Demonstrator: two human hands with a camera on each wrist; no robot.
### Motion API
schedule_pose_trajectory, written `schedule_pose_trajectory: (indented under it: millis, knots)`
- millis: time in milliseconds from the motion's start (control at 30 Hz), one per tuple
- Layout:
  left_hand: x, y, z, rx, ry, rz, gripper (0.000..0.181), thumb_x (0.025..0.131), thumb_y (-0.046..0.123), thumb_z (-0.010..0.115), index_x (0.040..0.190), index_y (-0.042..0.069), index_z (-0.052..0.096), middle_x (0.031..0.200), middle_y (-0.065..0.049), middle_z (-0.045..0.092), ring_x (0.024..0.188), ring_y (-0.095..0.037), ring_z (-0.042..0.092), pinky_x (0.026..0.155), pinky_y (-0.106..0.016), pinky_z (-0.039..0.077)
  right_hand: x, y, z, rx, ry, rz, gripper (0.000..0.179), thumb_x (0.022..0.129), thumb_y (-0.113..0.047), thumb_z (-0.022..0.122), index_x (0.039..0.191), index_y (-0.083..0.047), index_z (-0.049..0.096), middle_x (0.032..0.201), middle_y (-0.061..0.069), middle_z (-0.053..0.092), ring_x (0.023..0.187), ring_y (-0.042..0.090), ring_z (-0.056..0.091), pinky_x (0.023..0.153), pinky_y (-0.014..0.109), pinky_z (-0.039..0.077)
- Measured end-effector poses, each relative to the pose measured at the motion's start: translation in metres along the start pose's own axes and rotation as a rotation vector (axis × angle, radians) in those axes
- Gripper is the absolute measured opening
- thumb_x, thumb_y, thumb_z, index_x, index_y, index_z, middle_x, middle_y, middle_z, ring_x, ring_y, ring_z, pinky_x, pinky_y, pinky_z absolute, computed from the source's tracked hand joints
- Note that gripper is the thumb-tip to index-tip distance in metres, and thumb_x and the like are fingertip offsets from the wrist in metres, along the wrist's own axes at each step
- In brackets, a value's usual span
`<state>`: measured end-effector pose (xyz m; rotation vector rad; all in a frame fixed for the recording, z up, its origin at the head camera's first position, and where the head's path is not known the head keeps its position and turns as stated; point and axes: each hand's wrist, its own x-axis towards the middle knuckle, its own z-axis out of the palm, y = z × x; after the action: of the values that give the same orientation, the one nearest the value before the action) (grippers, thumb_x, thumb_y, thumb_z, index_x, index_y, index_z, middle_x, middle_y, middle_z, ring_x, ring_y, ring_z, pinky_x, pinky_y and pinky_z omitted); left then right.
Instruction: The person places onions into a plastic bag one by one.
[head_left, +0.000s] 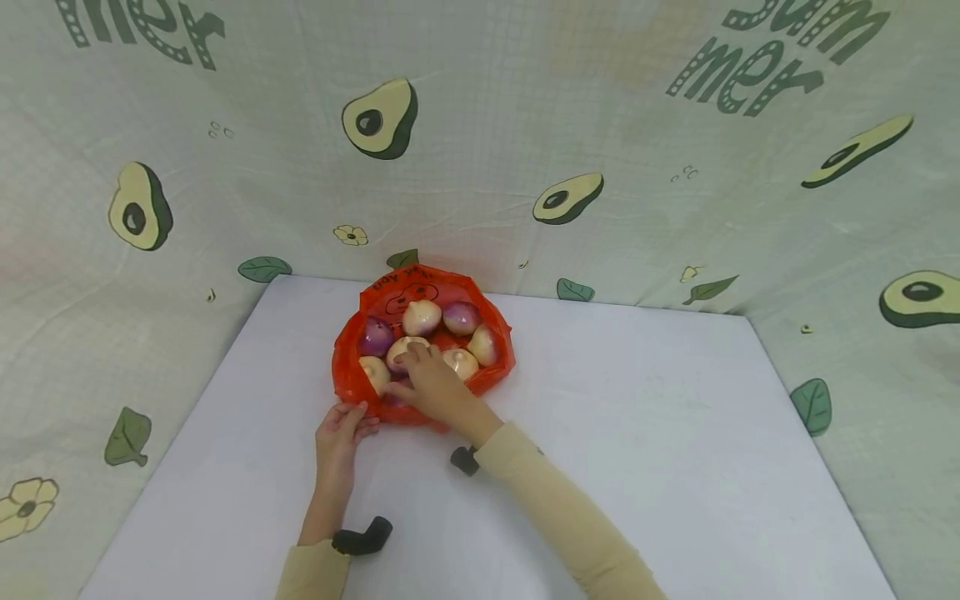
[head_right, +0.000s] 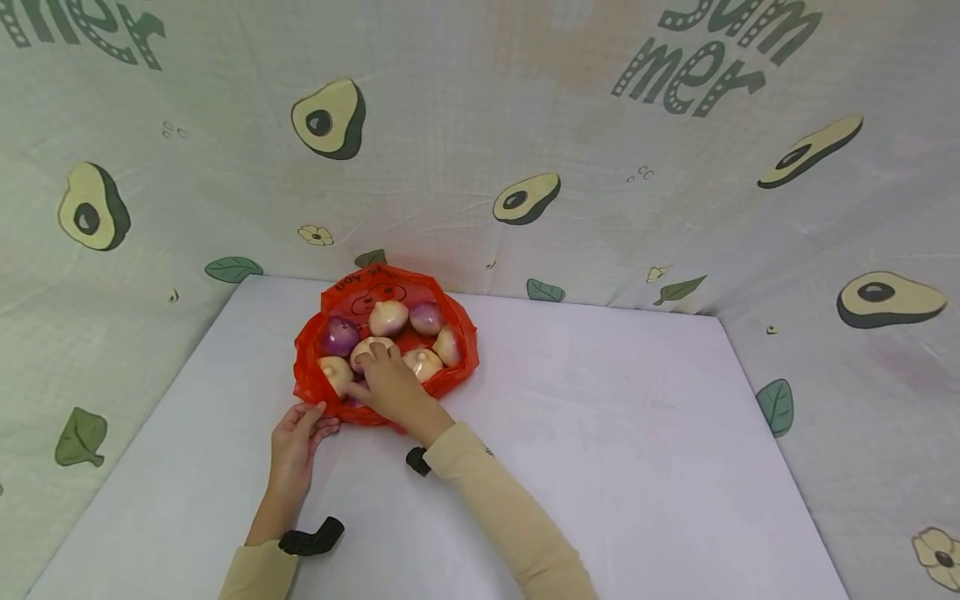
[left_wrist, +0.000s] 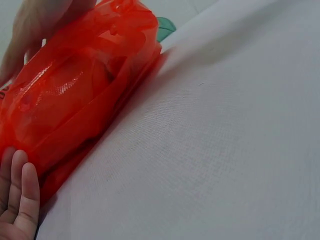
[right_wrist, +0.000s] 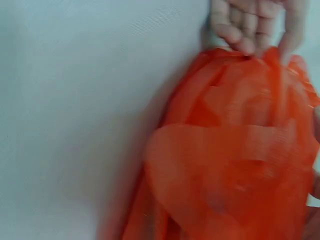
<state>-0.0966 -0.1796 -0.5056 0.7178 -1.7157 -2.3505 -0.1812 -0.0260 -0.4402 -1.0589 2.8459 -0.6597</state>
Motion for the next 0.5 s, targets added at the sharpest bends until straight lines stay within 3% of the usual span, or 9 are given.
schedule_pose_trajectory:
  millis: [167,333,500]
  knots:
    - [0.000,0.001,0.000,-0.010,-0.012,-0.004,0.024,0.090,0.025,0.061,0.097,0.003,0.051,0.073,0.003,0.066,0.069,-0.011,0.066,0.074,-0.023,0.056,-0.010,0.001,-0.018,0.238,-0.055,-0.010,0.038,0.093,-0.033,0.056,0.122,-0.009,0.054,0.126,0.006,0.052,0.115,0.017,0.050,0.100,0.027,0.045]
    - [-0.004,0.004,-0.004,0.009,-0.028,-0.026,0.030,0.090,0.034,0.060,0.098,0.008,0.049,0.078,0.005,0.067,0.075,-0.010,0.067,0.078,-0.022,0.055,-0.030,0.000,-0.040,0.306,-0.112,-0.055,0.028,0.093,-0.026,0.056,0.117,-0.011,0.058,0.108,-0.002,0.063,0.099,0.009,0.057,0.091,0.018,0.048]
    - [-0.012,0.008,-0.006,0.008,0.012,-0.026,0.030,0.090,0.035,0.059,0.101,0.009,0.051,0.079,0.006,0.068,0.074,-0.011,0.066,0.076,-0.022,0.056,-0.058,0.010,-0.057,0.358,-0.156,-0.030,0.026,0.093,-0.024,0.057,0.116,-0.012,0.061,0.105,-0.004,0.065,0.097,0.008,0.059,0.088,0.022,0.051]
